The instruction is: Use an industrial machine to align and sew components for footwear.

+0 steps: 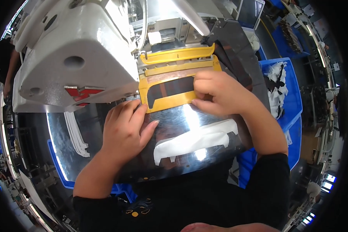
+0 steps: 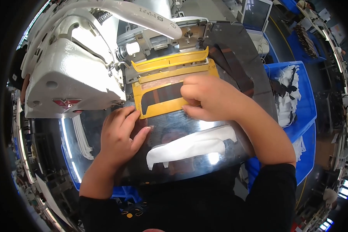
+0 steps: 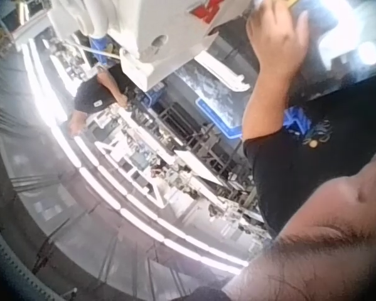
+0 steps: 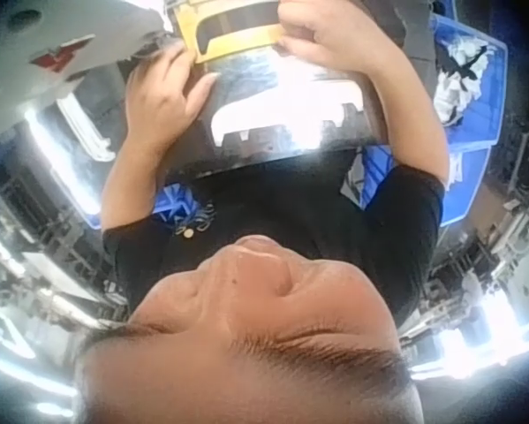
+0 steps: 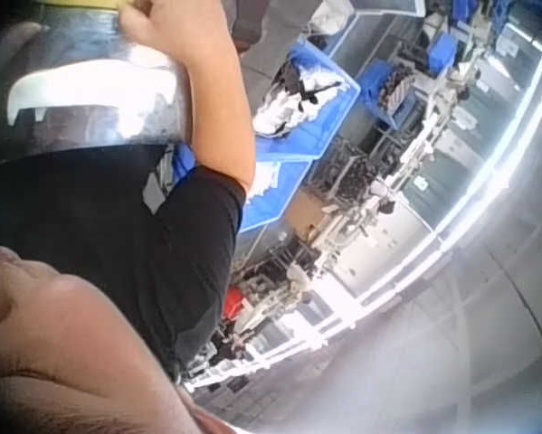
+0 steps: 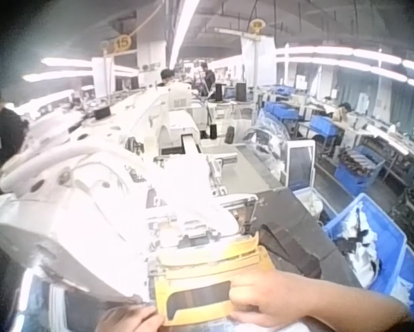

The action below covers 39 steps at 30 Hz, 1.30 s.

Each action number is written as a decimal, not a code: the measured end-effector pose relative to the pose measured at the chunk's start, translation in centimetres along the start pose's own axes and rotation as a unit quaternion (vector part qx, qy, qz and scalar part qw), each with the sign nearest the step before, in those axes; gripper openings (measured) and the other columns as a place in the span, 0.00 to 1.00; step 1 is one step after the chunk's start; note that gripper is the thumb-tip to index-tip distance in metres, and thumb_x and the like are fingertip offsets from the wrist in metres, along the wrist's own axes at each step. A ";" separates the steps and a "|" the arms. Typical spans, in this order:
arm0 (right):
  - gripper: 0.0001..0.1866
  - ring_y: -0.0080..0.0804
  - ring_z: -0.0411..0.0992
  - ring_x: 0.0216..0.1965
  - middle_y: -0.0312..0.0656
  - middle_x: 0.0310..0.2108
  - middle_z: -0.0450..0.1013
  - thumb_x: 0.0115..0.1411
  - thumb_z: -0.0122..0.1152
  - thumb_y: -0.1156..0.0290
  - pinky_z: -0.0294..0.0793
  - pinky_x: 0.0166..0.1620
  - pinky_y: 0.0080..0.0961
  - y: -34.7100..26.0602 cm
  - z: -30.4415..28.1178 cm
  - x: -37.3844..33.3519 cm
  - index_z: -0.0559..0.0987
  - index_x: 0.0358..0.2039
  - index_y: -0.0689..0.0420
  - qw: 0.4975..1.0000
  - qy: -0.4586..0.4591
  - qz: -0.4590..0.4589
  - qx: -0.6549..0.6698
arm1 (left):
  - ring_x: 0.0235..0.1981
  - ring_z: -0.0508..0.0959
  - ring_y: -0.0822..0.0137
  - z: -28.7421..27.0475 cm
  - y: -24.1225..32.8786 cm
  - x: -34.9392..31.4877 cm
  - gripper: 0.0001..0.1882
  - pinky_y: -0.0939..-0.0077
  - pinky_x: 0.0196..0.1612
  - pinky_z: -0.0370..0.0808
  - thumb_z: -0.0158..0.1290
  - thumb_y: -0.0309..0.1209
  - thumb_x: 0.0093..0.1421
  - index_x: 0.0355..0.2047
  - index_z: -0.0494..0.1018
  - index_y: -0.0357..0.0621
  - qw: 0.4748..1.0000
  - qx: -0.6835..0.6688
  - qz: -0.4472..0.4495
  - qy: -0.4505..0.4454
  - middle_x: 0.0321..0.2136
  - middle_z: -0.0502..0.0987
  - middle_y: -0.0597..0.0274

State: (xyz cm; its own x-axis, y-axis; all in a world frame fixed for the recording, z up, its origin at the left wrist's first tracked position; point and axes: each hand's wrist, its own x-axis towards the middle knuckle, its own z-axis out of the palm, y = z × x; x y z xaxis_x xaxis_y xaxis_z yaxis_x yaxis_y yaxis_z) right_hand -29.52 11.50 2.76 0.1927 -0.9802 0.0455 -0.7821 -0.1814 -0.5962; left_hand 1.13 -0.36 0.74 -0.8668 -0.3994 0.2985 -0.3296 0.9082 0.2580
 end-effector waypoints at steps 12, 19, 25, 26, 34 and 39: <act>0.11 0.50 0.75 0.40 0.43 0.34 0.75 0.58 0.70 0.77 0.75 0.43 0.42 -0.4 -0.4 -0.4 0.73 0.33 0.55 0.987 0.076 -0.042 -0.134 | 0.49 0.83 0.50 0.0 -0.3 0.1 0.28 0.57 0.55 0.79 0.73 0.40 0.59 0.55 0.81 0.39 0.997 -0.043 0.013 0.062 0.47 0.84 0.52; 0.10 0.50 0.74 0.36 0.41 0.31 0.74 0.56 0.70 0.76 0.73 0.41 0.43 -3.3 -0.7 -1.1 0.74 0.32 0.53 0.975 0.121 -0.166 -0.085 | 0.42 0.85 0.52 0.1 0.2 -0.6 0.22 0.59 0.49 0.81 0.73 0.30 0.58 0.52 0.81 0.40 0.983 -0.093 0.036 0.155 0.41 0.84 0.53; 0.09 0.44 0.80 0.35 0.44 0.35 0.79 0.62 0.71 0.80 0.77 0.40 0.35 -1.4 0.1 -2.4 0.80 0.41 0.56 0.973 0.210 -0.099 -0.004 | 0.29 0.81 0.56 -2.5 0.7 -1.1 0.06 0.67 0.35 0.79 0.63 0.19 0.65 0.40 0.79 0.39 0.955 -0.102 0.040 0.277 0.31 0.81 0.53; 0.10 0.38 0.79 0.34 0.43 0.34 0.79 0.62 0.71 0.80 0.77 0.40 0.31 -0.9 0.2 -2.7 0.80 0.42 0.57 0.973 0.218 -0.073 0.013 | 0.29 0.81 0.54 -3.7 0.7 -1.7 0.03 0.66 0.34 0.78 0.61 0.19 0.66 0.40 0.79 0.36 0.955 -0.093 0.019 0.280 0.31 0.80 0.51; 0.12 0.18 0.71 0.32 0.33 0.30 0.74 0.65 0.67 0.82 0.70 0.38 0.20 1.7 0.4 -2.8 0.80 0.48 0.59 0.969 0.231 -0.011 0.086 | 0.33 0.73 0.78 -8.5 -7.2 -17.8 0.10 0.80 0.41 0.73 0.51 0.33 0.82 0.51 0.74 0.38 0.811 -0.099 -0.297 0.494 0.31 0.76 0.69; 0.14 0.19 0.70 0.31 0.33 0.29 0.73 0.64 0.67 0.82 0.69 0.37 0.20 1.7 0.9 -2.2 0.81 0.50 0.59 0.975 0.198 -0.024 0.100 | 0.29 0.69 0.79 -11.5 -14.2 -32.6 0.11 0.79 0.36 0.70 0.50 0.36 0.82 0.49 0.75 0.39 0.674 -0.026 -0.434 0.597 0.28 0.71 0.70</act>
State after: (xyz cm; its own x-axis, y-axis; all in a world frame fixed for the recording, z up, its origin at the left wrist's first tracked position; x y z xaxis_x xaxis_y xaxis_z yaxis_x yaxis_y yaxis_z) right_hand -30.75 13.40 0.87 -0.0482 -0.9316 0.3601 -0.6388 -0.2484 -0.7282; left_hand 38.31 -1.66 -2.10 0.5747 -0.6215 0.5324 -0.4775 0.2737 0.8349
